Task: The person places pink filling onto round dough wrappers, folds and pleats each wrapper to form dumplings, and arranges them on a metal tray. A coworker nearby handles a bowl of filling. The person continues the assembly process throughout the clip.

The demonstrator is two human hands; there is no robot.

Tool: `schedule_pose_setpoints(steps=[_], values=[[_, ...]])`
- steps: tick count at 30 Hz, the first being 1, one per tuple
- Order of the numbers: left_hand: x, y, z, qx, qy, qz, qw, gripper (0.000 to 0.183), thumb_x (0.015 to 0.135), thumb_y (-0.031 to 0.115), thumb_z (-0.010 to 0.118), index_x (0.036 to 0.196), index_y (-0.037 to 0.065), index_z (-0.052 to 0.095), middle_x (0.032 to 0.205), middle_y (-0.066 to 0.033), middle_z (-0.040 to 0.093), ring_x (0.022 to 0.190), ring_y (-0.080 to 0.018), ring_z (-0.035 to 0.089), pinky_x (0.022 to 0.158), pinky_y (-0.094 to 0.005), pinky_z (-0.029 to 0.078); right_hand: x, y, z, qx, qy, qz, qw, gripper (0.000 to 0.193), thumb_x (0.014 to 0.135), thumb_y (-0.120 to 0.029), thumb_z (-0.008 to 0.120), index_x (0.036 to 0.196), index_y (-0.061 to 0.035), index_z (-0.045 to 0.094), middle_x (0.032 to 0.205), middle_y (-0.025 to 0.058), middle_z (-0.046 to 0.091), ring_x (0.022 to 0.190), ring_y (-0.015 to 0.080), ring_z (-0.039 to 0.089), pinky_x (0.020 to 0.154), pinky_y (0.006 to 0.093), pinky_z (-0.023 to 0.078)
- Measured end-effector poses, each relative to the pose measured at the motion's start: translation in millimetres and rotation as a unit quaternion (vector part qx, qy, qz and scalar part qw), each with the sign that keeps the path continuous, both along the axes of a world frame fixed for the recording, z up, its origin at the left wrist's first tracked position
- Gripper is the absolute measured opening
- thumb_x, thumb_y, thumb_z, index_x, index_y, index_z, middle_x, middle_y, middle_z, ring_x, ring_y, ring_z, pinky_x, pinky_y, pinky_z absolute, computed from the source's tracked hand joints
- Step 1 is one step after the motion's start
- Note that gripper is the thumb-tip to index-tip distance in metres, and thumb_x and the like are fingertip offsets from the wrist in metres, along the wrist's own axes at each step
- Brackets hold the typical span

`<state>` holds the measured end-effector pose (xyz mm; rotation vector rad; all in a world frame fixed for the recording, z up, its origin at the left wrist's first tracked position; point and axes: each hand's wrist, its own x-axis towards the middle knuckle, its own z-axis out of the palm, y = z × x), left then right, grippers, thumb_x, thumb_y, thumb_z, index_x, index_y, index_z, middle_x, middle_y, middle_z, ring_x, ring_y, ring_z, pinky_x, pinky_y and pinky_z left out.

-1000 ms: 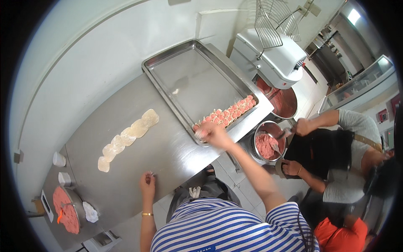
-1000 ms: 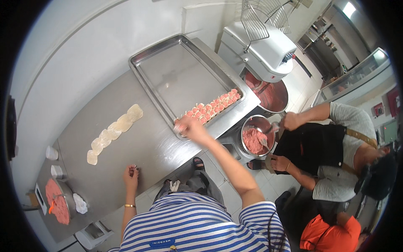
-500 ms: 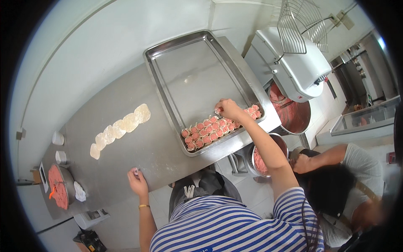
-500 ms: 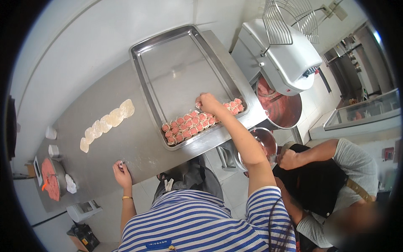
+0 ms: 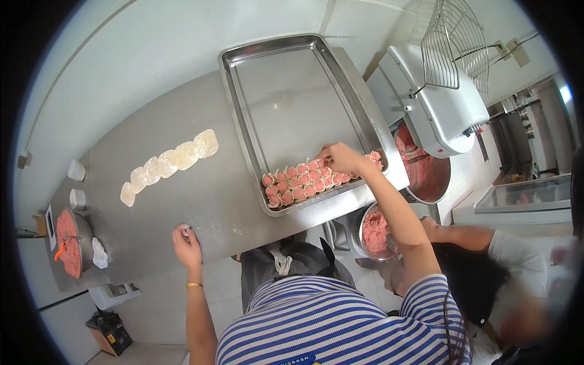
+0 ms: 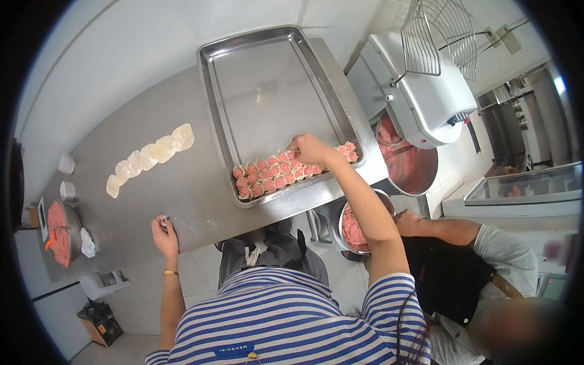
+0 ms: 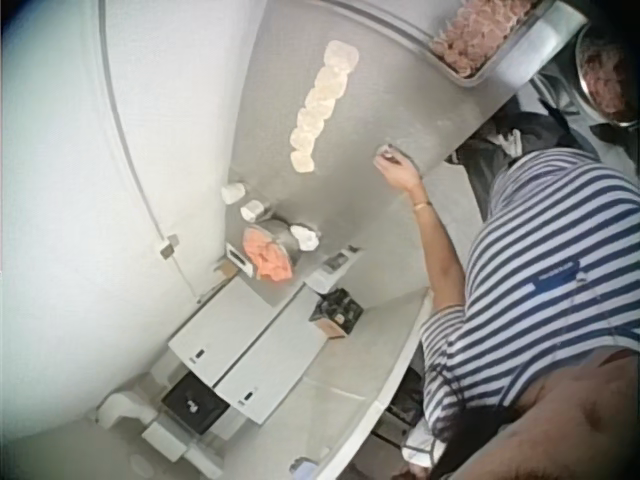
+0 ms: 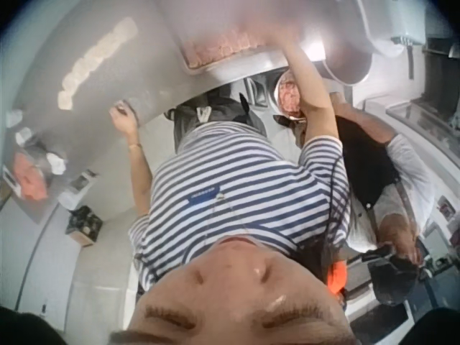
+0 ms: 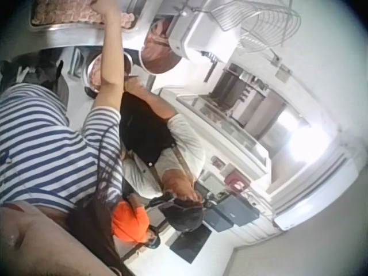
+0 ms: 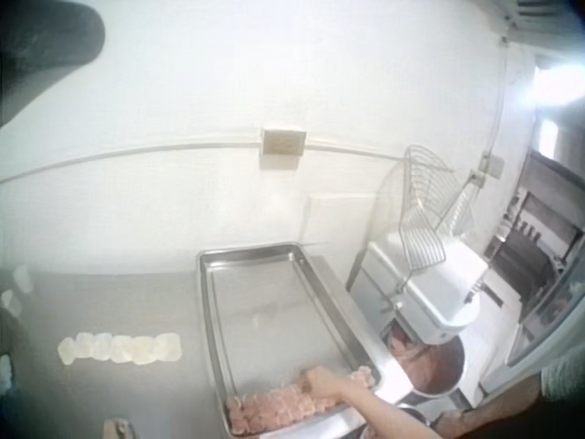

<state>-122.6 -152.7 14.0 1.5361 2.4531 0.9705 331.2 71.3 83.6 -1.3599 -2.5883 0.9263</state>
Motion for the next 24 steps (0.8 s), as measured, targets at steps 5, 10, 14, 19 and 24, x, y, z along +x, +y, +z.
schedule_pose_setpoints(steps=[5, 10, 14, 19, 24], values=[[4.2, -0.2, 3.7, 0.011, -0.029, 0.007, 0.999, 0.015, 0.085, 0.009, 0.059, 0.101, 0.007, 0.058, 0.086, -0.0053, 0.055, 0.066, -0.0183, 0.053, 0.061, -0.0324, 0.045, 3.4, 8.6, 3.4, -0.053, 0.036, -0.065, 0.996, 0.038, 0.071, 0.005, 0.054, 0.105, -0.0016, 0.069, 0.098, 0.0188, 0.068, 0.084, 0.0326, 0.067, 0.076, 0.0368, 0.052], [2.7, -0.1, 2.6, -0.011, -0.01, 0.013, 1.0, 0.016, 0.085, 0.009, 0.059, 0.101, 0.007, 0.058, 0.089, -0.0063, 0.056, 0.067, -0.0193, 0.054, 0.062, -0.0321, 0.046, 2.3, 12.1, -8.5, -0.029, 0.004, -0.035, 0.999, 0.036, 0.071, 0.005, 0.053, 0.103, -0.0001, 0.069, 0.095, 0.0197, 0.068, 0.084, 0.0335, 0.066, 0.077, 0.0361, 0.052], [1.0, -0.5, 3.3, -0.021, -0.015, 0.008, 1.0, 0.019, 0.084, 0.007, 0.06, 0.103, 0.007, 0.058, 0.09, -0.0065, 0.056, 0.067, -0.0192, 0.054, 0.062, -0.032, 0.046, 2.0, 13.6, -12.4, -0.023, 0.008, -0.004, 1.0, 0.039, 0.07, 0.006, 0.051, 0.104, -0.0005, 0.069, 0.1, 0.0194, 0.067, 0.084, 0.0349, 0.066, 0.077, 0.0374, 0.052], [-3.1, -4.5, 1.0, -0.004, -0.07, 0.004, 0.998, 0.02, 0.084, 0.005, 0.06, 0.104, 0.006, 0.058, 0.09, -0.0055, 0.056, 0.068, -0.0165, 0.053, 0.062, -0.0295, 0.045, -33.7, 9.1, 41.6, 0.123, 0.022, 0.027, 0.992, 0.032, 0.067, 0.009, 0.047, 0.09, -0.0002, 0.068, 0.096, 0.0136, 0.066, 0.083, 0.0343, 0.063, 0.071, 0.0409, 0.05], [-4.4, -31.3, 1.8, 0.074, -0.192, 0.045, 0.978, 0.023, 0.085, 0.002, 0.06, 0.107, 0.005, 0.058, 0.088, -0.0022, 0.054, 0.07, -0.0105, 0.049, 0.062, -0.0251, 0.043, -170.9, -43.2, 191.1, 0.276, 0.192, 0.19, 0.922, 0.018, 0.062, 0.008, 0.055, 0.077, -0.0025, 0.057, 0.086, 0.0065, 0.06, 0.08, 0.0286, 0.059, 0.065, 0.0384, 0.049]])
